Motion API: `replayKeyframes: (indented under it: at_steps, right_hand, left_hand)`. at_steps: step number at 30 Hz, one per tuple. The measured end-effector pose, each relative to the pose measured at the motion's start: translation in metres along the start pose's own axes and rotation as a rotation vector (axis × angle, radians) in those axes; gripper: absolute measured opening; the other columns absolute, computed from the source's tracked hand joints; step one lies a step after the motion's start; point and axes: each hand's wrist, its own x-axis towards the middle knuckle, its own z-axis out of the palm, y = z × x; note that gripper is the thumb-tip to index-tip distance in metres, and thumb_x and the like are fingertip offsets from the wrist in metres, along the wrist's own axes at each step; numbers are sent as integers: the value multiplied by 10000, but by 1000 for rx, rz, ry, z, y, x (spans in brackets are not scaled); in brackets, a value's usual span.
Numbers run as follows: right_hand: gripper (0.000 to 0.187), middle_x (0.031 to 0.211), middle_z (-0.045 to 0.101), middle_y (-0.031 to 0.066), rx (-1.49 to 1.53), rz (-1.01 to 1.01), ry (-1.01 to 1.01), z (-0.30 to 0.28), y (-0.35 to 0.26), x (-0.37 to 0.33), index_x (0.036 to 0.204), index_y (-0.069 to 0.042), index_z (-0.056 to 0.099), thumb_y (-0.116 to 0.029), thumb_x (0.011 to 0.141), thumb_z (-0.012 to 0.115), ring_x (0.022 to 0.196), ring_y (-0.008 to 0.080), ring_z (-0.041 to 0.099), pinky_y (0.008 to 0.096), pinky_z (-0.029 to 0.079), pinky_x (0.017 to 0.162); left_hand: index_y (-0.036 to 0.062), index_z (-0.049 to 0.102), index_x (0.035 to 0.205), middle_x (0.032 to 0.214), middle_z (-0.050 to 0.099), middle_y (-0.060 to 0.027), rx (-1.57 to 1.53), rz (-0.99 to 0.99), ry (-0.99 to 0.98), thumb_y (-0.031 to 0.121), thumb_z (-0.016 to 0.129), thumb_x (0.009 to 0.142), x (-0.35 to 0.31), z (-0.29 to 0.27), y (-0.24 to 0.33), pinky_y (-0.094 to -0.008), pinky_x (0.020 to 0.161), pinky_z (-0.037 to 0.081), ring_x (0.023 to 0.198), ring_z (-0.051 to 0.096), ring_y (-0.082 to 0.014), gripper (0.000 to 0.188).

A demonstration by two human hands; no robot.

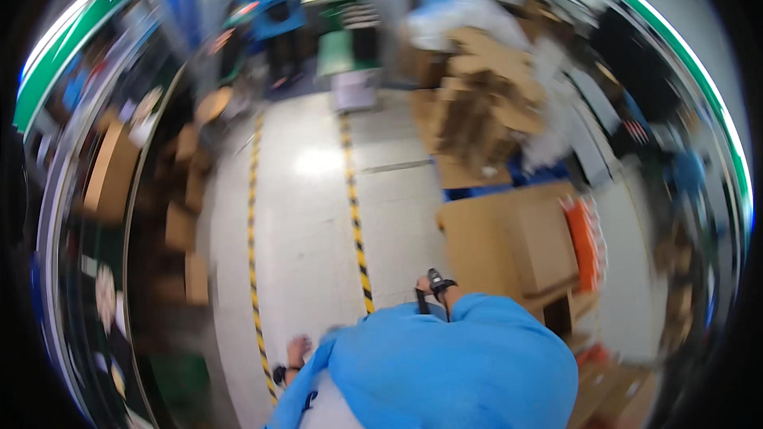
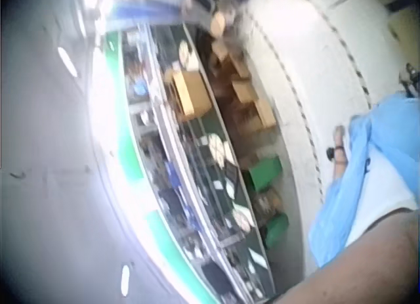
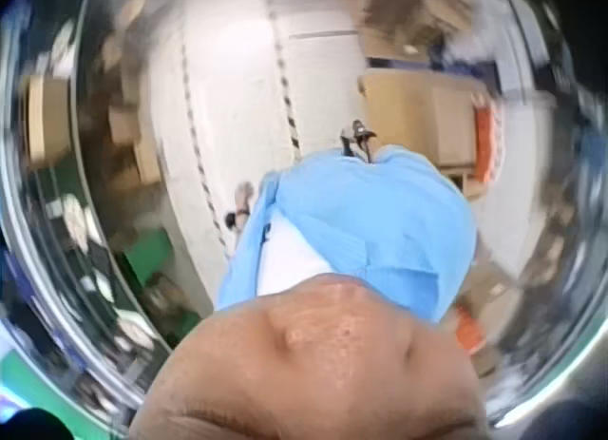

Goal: Scanning smartphone barcodes and organizing them in a tray at a manufacturing facility.

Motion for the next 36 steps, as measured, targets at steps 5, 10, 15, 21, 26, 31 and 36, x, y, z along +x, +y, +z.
replayKeyframes:
  at_steps: [5, 10, 15, 21, 26, 31, 36]
  right_hand:
    - [269, 920, 707, 66, 317, -278, -143, -75, -107, 107, 1052, -68, 692, -234, 902, 542, 807, 163, 662, 311, 531, 691]
    - [329, 918, 714, 86, -101, -132, -185, -121, -162, 159, 1010, -52, 695, -322, 874, 564, 769, 182, 679, 316, 540, 686]
    - [282, 924, 716, 95, 424, 89, -184, -182, -209, 191, 1019, -49, 709, -228, 895, 530, 787, 191, 687, 320, 561, 711]
    - [287, 933, 718, 96, 478, 207, -135, -207, -273, 256, 1050, -52, 707, -217, 891, 536, 796, 186, 690, 323, 563, 688]
    - [398, 981, 708, 196, 446, 161, -245, -254, -325, 322, 1041, -28, 716, -350, 836, 603, 934, 315, 680, 395, 525, 842]
    - [355, 937, 688, 171, 658, 159, -217, -337, -357, 433, 998, -31, 710, -319, 854, 561, 854, 290, 643, 378, 506, 755]
    - [256, 778, 676, 77, 873, 92, 28, -418, -375, 598, 935, -38, 698, -241, 878, 553, 628, 162, 629, 305, 499, 530]
  left_hand:
    - [37, 644, 1061, 865, 671, -91, -233, -279, 343, 239, 514, 910, 36, -65, 75, -285, 615, 518, 717, 639, -161, 284]
    - [32, 665, 991, 816, 671, -107, -93, -566, 317, 208, 537, 886, 65, -131, 32, -321, 564, 514, 682, 645, -209, 242]
    - [22, 679, 880, 774, 669, -128, 1353, -76, -308, 212, 543, 859, 187, -198, 89, -365, 564, 515, 686, 653, -244, 234]
    - [65, 675, 911, 763, 664, -83, 53, -452, 188, 241, 542, 868, 471, -234, 288, -334, 552, 505, 648, 631, -177, 225]
    - [52, 676, 1021, 808, 665, -68, 341, -145, 132, 221, 524, 881, 680, -219, 472, -271, 519, 468, 624, 599, -139, 267]
    - [33, 673, 1001, 769, 651, -50, 169, -238, -74, 183, 539, 894, 774, -100, 622, -233, 520, 440, 644, 598, -117, 228]
    - [44, 686, 1017, 900, 699, -88, 742, 149, -343, 215, 551, 875, 834, -11, 735, -317, 736, 527, 817, 663, -180, 260]
